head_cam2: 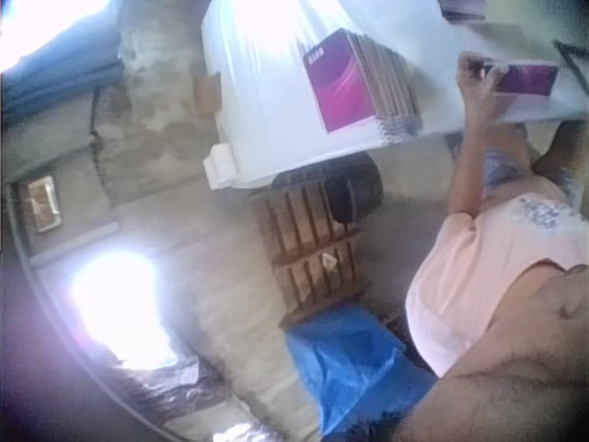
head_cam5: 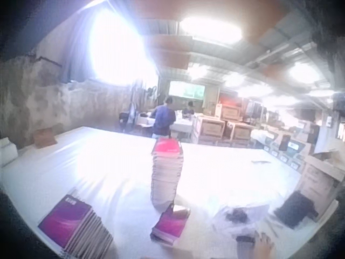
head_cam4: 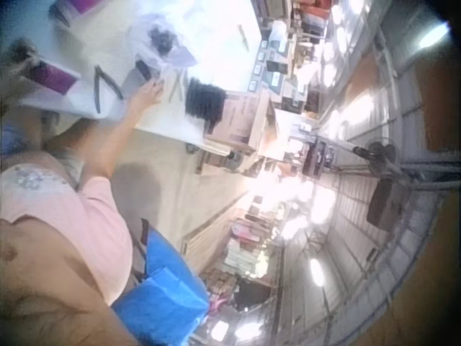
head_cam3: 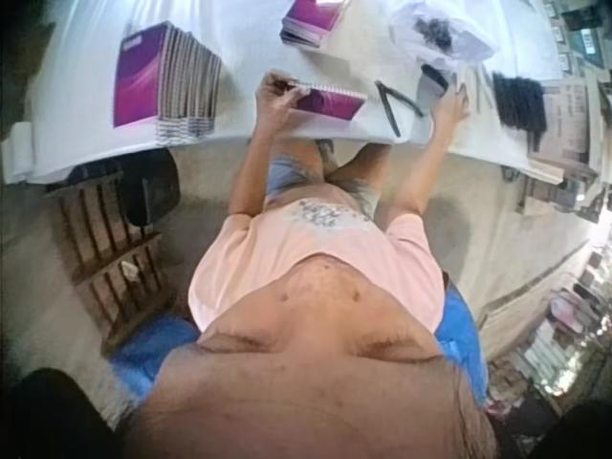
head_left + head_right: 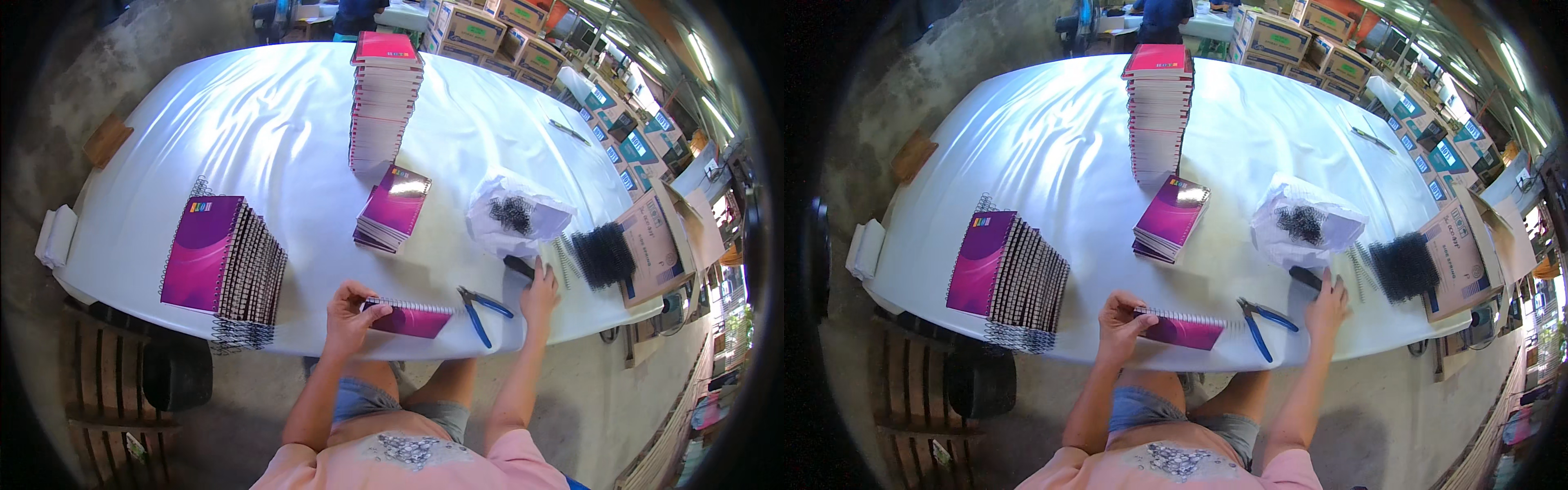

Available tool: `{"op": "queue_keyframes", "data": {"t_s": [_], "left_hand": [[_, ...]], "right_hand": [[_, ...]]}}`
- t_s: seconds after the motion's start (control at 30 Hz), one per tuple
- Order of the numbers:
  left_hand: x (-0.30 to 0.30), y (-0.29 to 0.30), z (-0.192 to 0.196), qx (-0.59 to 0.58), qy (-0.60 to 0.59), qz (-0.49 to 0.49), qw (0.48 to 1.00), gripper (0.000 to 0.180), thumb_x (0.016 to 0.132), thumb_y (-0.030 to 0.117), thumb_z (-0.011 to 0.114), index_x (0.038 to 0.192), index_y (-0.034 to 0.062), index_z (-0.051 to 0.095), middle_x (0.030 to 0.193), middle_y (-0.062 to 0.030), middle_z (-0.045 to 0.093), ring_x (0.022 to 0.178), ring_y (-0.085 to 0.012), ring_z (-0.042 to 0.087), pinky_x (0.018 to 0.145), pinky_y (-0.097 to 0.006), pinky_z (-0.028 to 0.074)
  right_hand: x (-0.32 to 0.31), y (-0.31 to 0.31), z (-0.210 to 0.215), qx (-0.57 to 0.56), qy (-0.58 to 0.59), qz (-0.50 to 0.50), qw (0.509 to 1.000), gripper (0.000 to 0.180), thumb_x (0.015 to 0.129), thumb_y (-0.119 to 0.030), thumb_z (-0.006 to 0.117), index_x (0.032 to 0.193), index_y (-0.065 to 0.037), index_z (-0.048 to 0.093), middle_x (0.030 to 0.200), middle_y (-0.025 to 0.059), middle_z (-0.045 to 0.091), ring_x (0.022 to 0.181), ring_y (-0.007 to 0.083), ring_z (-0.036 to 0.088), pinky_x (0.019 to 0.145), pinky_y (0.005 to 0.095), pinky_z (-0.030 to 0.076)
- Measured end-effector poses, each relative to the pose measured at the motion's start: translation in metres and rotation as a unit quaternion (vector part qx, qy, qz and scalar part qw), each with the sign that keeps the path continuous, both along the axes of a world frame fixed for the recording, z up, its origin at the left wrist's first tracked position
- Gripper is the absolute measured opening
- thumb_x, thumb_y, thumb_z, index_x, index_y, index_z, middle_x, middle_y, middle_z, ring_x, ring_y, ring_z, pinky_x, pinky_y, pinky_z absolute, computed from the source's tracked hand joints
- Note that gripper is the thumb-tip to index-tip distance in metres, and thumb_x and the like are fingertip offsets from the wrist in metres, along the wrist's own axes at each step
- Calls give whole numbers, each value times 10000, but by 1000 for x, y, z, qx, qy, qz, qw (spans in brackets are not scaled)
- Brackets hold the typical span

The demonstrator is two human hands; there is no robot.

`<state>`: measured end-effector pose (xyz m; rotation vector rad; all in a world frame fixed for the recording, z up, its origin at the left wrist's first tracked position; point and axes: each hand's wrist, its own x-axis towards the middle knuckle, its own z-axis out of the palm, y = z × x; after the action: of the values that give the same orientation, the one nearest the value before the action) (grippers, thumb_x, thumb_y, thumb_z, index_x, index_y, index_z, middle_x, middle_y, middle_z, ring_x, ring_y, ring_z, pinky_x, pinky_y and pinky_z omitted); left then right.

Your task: The person binds notebooks by inserting plastic coils into the pre-punched holes of notebook stacks and then using pliers to trim and crimp the ends of the coils.

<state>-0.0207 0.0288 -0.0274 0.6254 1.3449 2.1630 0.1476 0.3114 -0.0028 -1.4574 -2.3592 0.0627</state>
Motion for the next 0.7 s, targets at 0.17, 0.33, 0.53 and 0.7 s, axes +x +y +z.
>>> {"op": "queue_keyframes", "data": {"t_s": [0.17, 0.33, 0.53, 0.7], "left_hand": [[9, -4, 5, 53, -11, 198, 979, 328, 623, -119, 773, 784, 51, 543, 796, -28, 561, 764, -98, 559, 682, -246, 514], [17, -1, 18, 69, 59, 193, 977, 318, 597, -183, 731, 773, 40, 589, 843, -99, 614, 823, -146, 588, 695, -272, 569], [27, -5, 26, 30, 169, 205, 964, 301, 585, -212, 708, 767, 11, 620, 856, -126, 638, 825, -174, 583, 689, -290, 577], [28, -5, 30, -5, 228, 258, 939, 277, 564, -137, 770, 752, 35, 663, 849, -59, 699, 744, -150, 557, 680, -275, 491]], "right_hand": [[-2, -75, 0, 22, 60, 96, 993, 619, 804, -165, 618, 1372, -244, 385, 1423, 137, 308, 1365, 350, 179, 983, 688, 203], [13, -113, -24, 27, -7, 180, 983, 504, 839, -277, 613, 1316, -200, 469, 1266, 125, 452, 1229, 315, 369, 974, 565, 299], [5, -167, 31, -231, 313, 324, 862, 400, 792, -203, 676, 1180, -144, 599, 1084, 128, 536, 995, 296, 521, 874, 445, 373], [-11, -196, 64, -65, 235, 422, 873, 441, 723, -154, 722, 1153, -144, 623, 1074, 131, 540, 958, 281, 538, 839, 391, 399]]}}
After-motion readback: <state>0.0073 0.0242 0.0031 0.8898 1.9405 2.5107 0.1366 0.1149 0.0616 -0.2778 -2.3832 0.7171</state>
